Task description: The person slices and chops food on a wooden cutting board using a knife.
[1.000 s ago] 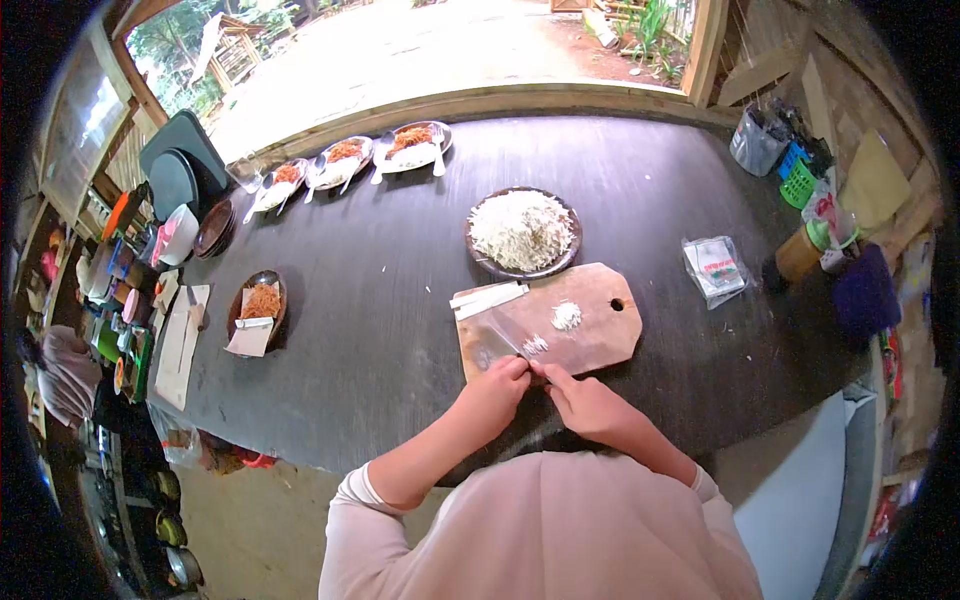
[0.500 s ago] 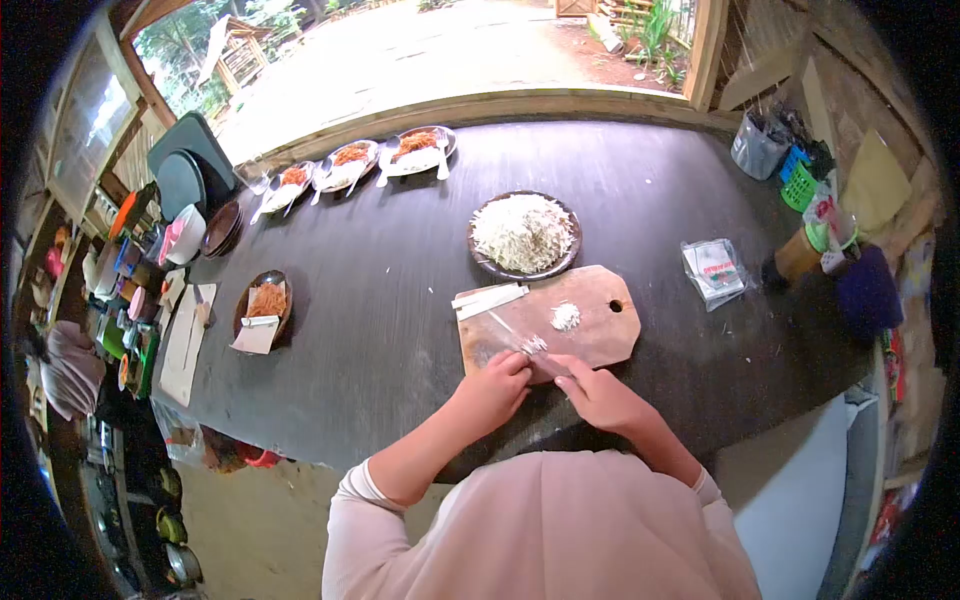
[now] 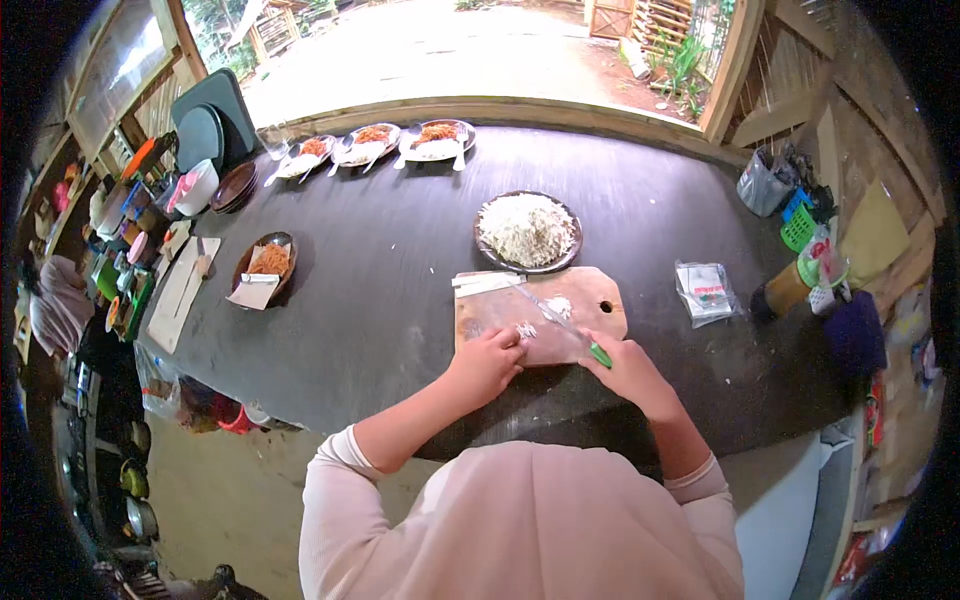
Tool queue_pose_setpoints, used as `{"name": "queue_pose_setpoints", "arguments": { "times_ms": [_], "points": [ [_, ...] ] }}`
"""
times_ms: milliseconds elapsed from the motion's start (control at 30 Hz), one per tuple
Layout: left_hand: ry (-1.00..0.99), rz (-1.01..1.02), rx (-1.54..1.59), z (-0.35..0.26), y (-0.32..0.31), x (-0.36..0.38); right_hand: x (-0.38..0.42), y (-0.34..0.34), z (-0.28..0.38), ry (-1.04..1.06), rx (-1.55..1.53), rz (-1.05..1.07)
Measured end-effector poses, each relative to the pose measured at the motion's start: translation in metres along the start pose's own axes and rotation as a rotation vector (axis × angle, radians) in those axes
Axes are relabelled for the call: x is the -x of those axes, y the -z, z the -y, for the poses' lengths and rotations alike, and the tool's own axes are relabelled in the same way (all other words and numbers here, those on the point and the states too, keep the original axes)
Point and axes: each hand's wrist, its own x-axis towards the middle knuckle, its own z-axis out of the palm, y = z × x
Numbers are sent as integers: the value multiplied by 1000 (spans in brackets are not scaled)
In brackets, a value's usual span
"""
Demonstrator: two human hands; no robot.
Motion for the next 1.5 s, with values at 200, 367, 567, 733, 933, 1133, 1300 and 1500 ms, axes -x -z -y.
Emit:
{"name": "queue_pose_setpoints", "arguments": {
  "times_ms": [200,367,567,733,933,1133,1300,1500],
  "points": [
    [6,-26,-15,2,-12,1,-1,-4,0,-43,44,23],
    [30,-25,-30,8,-24,-4,-1,-13,-5,-74,75,27],
    [123,-33,-150,0,-39,-18,-7,-37,-16,-57,148,-62],
    [256,-44,-213,-5,-52,-21,0,-22,45,-378,-312,109],
    [192,-185,124,19,-23,-3,14,-28,51,-309,-396,226],
    [239,-153,92,17,-29,-1,14,-32,56,-318,-440,292],
    [216,-160,91,14,-30,3,13,-35,51,-406,-492,273],
    [198,-177,89,13,-33,6,9,-33,50,-454,-518,277]
  ]
}}
